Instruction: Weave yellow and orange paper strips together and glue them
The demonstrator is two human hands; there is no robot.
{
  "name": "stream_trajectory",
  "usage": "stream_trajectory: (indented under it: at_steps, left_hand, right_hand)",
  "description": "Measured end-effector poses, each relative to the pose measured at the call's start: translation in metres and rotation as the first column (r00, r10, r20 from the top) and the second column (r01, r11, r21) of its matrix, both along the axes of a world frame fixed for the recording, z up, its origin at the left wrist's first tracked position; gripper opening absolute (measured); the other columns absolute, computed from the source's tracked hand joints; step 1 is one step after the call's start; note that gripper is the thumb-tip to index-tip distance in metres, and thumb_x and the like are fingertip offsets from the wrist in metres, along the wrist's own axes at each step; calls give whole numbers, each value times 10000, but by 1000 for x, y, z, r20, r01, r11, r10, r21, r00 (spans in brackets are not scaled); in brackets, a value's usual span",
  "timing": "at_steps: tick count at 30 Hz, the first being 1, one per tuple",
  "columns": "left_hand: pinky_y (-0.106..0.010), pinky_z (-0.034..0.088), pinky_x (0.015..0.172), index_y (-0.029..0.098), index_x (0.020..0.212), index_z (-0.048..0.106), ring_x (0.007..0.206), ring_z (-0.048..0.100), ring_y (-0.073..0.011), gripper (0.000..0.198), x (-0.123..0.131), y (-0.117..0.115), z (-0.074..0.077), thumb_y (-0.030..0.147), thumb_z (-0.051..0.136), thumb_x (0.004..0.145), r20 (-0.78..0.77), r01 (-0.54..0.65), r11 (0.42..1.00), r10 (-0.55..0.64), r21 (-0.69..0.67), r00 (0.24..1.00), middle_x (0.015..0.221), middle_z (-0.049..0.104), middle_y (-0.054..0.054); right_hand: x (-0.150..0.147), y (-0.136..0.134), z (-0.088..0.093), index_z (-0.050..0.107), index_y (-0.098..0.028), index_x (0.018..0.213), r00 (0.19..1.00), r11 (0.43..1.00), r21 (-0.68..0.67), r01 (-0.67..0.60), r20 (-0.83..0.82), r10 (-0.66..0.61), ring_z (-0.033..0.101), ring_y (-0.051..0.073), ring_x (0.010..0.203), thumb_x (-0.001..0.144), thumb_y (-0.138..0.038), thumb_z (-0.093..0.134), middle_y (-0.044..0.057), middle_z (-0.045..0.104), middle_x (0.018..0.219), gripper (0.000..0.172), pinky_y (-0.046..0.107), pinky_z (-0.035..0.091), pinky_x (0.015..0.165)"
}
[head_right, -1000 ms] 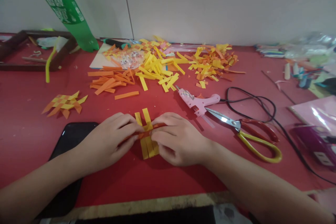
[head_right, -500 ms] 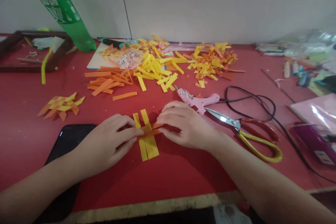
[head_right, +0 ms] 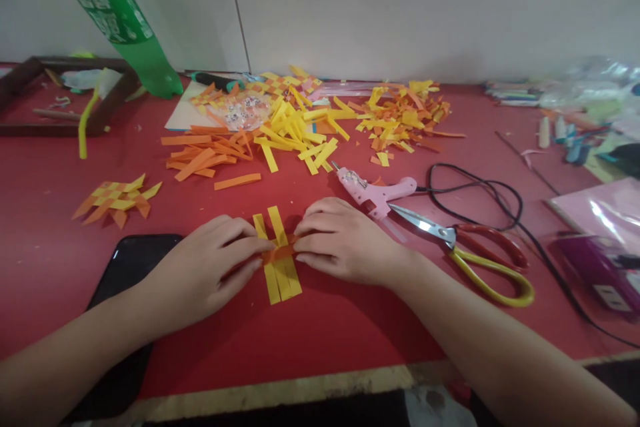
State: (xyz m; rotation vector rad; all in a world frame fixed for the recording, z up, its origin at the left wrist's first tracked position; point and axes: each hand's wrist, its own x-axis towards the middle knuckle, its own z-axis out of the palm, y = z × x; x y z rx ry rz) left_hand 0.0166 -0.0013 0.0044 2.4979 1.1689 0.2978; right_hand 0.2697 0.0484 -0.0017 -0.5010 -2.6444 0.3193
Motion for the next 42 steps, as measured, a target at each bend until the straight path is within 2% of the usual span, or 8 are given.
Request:
stream_trajectory:
  at_steps: [13, 18, 23, 30, 35, 42]
  left_hand:
    - [-388, 441, 801, 209, 1144, 604, 897, 502, -231, 258, 1, 2, -1, 183, 435, 950, 5, 2, 1000, -2, 1, 1000, 984, 570, -69]
    - [-394, 443, 804, 208, 1133, 603, 900, 499, -234, 253, 1, 1, -2, 184, 435, 946, 3, -3, 1000, 3, 5, 1000, 983, 569, -66]
    - [-394, 446, 793, 195, 1115, 602, 896, 497, -237, 238, 1, 0, -1, 178, 450, 933, 0, -1, 1000, 1, 2, 1000, 977, 564, -68]
    - [-400, 447, 777, 205, 1107, 597, 881, 501, -240, 231, 1, 1, -2, 172, 452, 931, -2, 0, 1000, 0, 0, 1000, 969, 573, -61]
    - [-429, 451, 803, 166, 1196, 535, 886, 503, -246, 294, 1, 1, -1, 150, 395, 938, 26, -20, 1000, 20, 11, 999, 989, 582, -80]
    - [-406, 448, 803, 186, 1097, 592, 898, 507, -241, 234, 0, 1, 0, 158, 433, 928, 7, -5, 1000, 5, -4, 1000, 969, 575, -71]
  right_hand:
    - [-4, -4, -1, 717, -187, 881, 998, 999, 41, 12, 55, -14, 561, 203, 977, 939, -271, 559, 46, 699, 940, 188, 432, 467, 919]
    - [-7, -10, 3, 709, -168, 881, 999, 996, 74, 42, 26, -44, 549, 214, 1005, 943, -228, 536, 77, 684, 1023, 193, 414, 462, 921]
    - [-15, -21, 5, 687, -152, 985, 999, 999, 51, -2, 48, 0, 535, 192, 889, 922, -194, 530, 58, 679, 898, 175, 375, 475, 876]
    - [-19, -27, 3, 693, -147, 946, 992, 1000, 22, 4, 122, -7, 510, 211, 919, 908, -228, 523, 70, 645, 906, 193, 439, 417, 975]
    - [-17, -27, 4, 693, -159, 915, 994, 1000, 17, 5, 107, -6, 513, 207, 918, 904, -246, 525, 65, 642, 890, 189, 439, 401, 998]
    - [-17, -28, 4, 660, -135, 1096, 996, 1000, 8, -4, 89, 4, 517, 220, 947, 910, -335, 536, 69, 651, 919, 300, 460, 373, 1029]
